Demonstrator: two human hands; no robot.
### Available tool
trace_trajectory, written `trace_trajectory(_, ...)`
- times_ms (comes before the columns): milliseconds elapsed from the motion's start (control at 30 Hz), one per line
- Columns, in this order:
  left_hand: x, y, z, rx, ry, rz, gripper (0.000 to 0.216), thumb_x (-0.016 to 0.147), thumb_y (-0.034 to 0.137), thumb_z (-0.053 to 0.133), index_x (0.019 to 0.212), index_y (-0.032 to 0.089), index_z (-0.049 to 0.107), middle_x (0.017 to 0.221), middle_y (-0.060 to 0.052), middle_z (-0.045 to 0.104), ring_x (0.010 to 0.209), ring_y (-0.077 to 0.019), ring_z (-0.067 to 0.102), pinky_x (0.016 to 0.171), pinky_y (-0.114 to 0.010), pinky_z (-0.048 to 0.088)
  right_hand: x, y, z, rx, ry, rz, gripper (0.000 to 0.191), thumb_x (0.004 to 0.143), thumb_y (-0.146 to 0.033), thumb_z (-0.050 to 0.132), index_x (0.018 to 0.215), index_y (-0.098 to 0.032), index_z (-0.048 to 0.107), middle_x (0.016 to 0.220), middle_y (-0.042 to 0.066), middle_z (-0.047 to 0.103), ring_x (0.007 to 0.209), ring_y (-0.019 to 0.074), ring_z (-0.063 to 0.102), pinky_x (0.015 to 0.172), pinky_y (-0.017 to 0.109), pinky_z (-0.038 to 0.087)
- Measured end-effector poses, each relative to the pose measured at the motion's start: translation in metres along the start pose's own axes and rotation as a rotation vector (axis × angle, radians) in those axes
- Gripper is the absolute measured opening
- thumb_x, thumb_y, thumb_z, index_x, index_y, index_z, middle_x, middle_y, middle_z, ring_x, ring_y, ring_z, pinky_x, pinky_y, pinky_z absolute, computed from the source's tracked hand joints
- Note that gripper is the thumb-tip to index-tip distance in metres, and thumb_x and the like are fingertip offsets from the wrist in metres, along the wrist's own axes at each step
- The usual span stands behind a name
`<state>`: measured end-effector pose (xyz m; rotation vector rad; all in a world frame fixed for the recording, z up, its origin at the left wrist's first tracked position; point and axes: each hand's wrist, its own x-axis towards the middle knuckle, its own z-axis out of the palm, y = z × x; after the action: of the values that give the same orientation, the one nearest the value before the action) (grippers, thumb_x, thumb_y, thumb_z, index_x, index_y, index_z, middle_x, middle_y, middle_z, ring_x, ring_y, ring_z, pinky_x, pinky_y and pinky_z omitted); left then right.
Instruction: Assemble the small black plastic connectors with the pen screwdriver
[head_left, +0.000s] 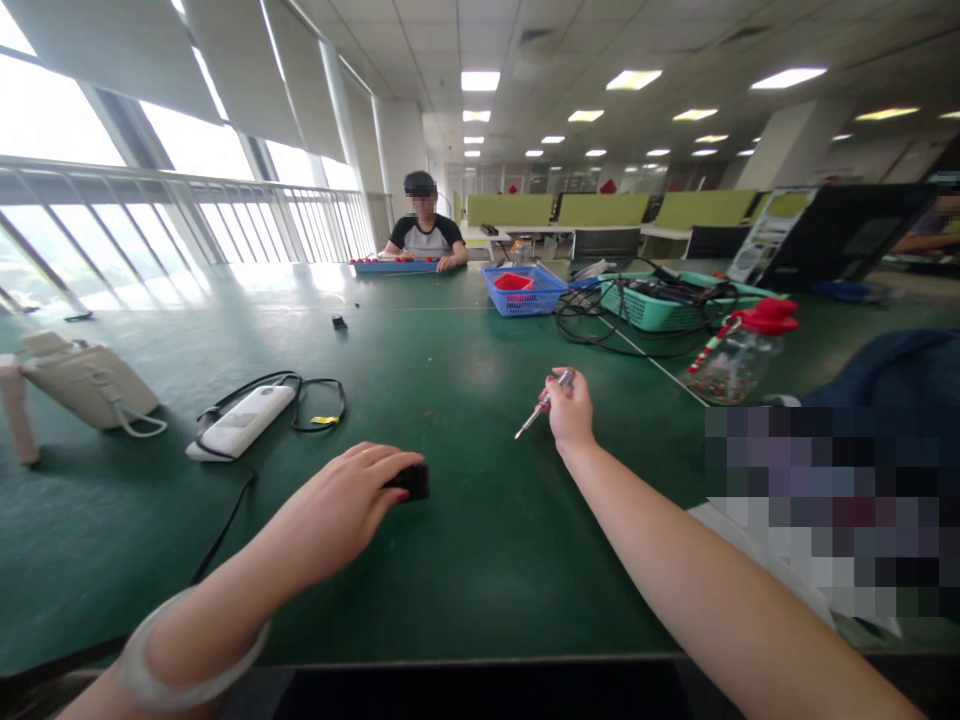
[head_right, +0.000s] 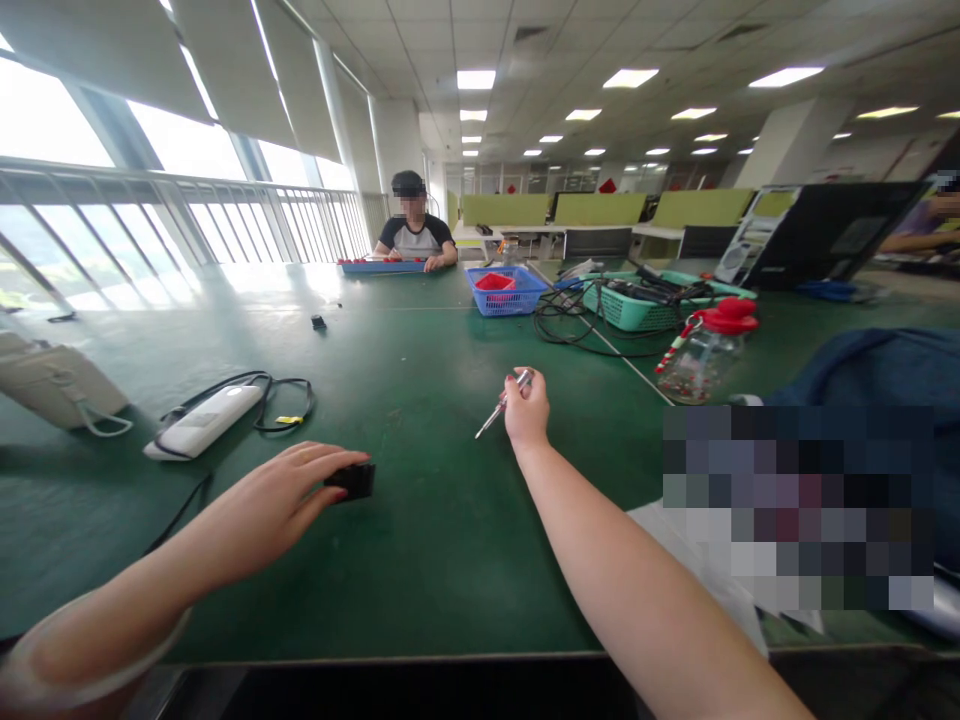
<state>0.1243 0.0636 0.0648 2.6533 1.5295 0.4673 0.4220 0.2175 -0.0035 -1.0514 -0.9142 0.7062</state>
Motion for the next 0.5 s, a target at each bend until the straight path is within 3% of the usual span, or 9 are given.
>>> trace_trajectory(133, 0.058, 0.021, 0.016, -0.037, -0.031, 0.088, 0.039, 0.092, 0.024, 0.051, 0.131, 0.024, 0.059, 0.126, -0.006, 0.067, 0.116, -0.0240, 0.060, 0.105, -0.040, 0.045, 0.003, 0.004, 0.003, 0.038, 0.049, 0.166, 0.017, 0.075, -0.031, 0.063, 0.087, -0.022, 0.054, 0.048, -0.009, 0.051, 0.037, 0.0089, 0.044, 0.035, 0.019, 0.035)
trace_trajectory(267, 0.101, 0.017, 0.050, -0.055, -0.080, 0.076, 0.041, 0.092, 0.024, 0.053, 0.132, 0.018, 0.058, 0.125, -0.010, 0.067, 0.116, -0.0275, 0.060, 0.103, -0.042, 0.046, 0.004, 0.005, 0.002, -0.009, 0.012, 0.192, 0.020, 0.076, -0.038, 0.065, 0.073, -0.019, 0.058, 0.045, -0.007, 0.049, 0.033, 0.0076, 0.041, 0.032, 0.020, 0.030)
trace_trajectory(500, 0.130, 0.008, 0.081, -0.186, 0.000, -0.024, 0.042, 0.089, 0.032, 0.060, 0.129, 0.019, 0.059, 0.118, -0.011, 0.068, 0.115, -0.0279, 0.060, 0.101, -0.041, 0.047, 0.004, 0.008, -0.004, -0.132, -0.028, 0.153, 0.048, 0.079, -0.060, 0.060, 0.054, -0.019, 0.056, 0.044, -0.003, 0.048, 0.036, 0.0091, 0.044, 0.035, 0.022, 0.033)
